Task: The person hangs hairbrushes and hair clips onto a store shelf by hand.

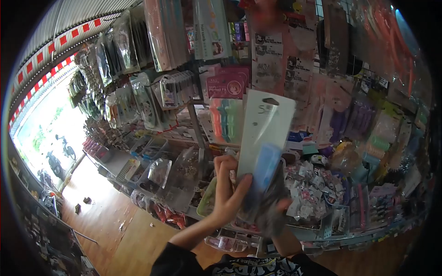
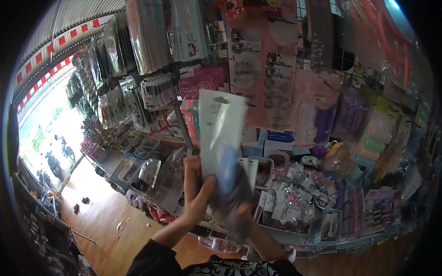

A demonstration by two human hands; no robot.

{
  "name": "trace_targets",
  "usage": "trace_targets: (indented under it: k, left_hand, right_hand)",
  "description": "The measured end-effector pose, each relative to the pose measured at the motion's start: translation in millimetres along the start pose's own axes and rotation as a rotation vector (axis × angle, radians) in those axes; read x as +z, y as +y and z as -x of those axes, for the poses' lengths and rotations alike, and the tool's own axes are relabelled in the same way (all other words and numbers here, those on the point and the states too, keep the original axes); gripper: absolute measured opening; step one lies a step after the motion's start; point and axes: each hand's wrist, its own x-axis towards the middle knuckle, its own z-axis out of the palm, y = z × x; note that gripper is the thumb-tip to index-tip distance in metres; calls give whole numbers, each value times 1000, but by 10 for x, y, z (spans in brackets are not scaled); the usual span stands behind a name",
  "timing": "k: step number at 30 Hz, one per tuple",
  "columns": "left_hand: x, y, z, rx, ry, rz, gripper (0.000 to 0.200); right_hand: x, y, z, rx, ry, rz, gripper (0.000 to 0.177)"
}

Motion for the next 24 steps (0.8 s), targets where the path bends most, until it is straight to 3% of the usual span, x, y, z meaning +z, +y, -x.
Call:
trace_targets:
  k: [1,2,3,4,6,7,8,10,11,13,14,15,16,20,24]
  left_hand:
    - [60,48,-16,108,122,-6,24]
    - [60,63,-29,121,121,-10,24]
    - [62,68,-48,148,253,120,24]
    - [63,79,-82,175,384,255,24]
    - [20,136,-214,248,392,308,20]
    - [-30,149,-320,212,442,308,20]
    - [-97,171,-451,174,490,304,24]
    - [-298,596,-937,275,455,330,29]
    - [-412,703,-1219,278,456,259,32]
    - [-665,916,-1804,263,477,50,37]
    - [-818,881,-2182,363,454,46,34]
    - [-953,824,-2511,460,429,40,31]
    - [-1032,842,-2704,409,399,7,34]
    - [-1202,791,-3007,212,355,-86,40]
    - [-1205,694,-2933,210,273,-73,42]
  right_hand:
    - [13,29,-114,64,-252,-124,89]
    - [213,41,-18,24,-108,433,83]
    - [441,44,120,-25,52,989,77]
    - [436,91,209,-39,42,995,77]
    - [456,130,265,94,168,1190,70]
    - [458,92,243,34,97,1454,53]
    - [365,121,272,27,93,1451,53]
    - [65,270,452,45,-152,1726,39]
    - [9,314,547,38,-158,1725,39]
    - [-76,350,683,345,46,1401,29]
    - [-77,349,692,343,33,1407,29]
    - [-61,348,700,354,208,1239,24]
    - [-51,345,710,364,377,1062,20]
    - [-109,202,793,391,415,902,21]
    - [-206,114,932,419,425,867,23]
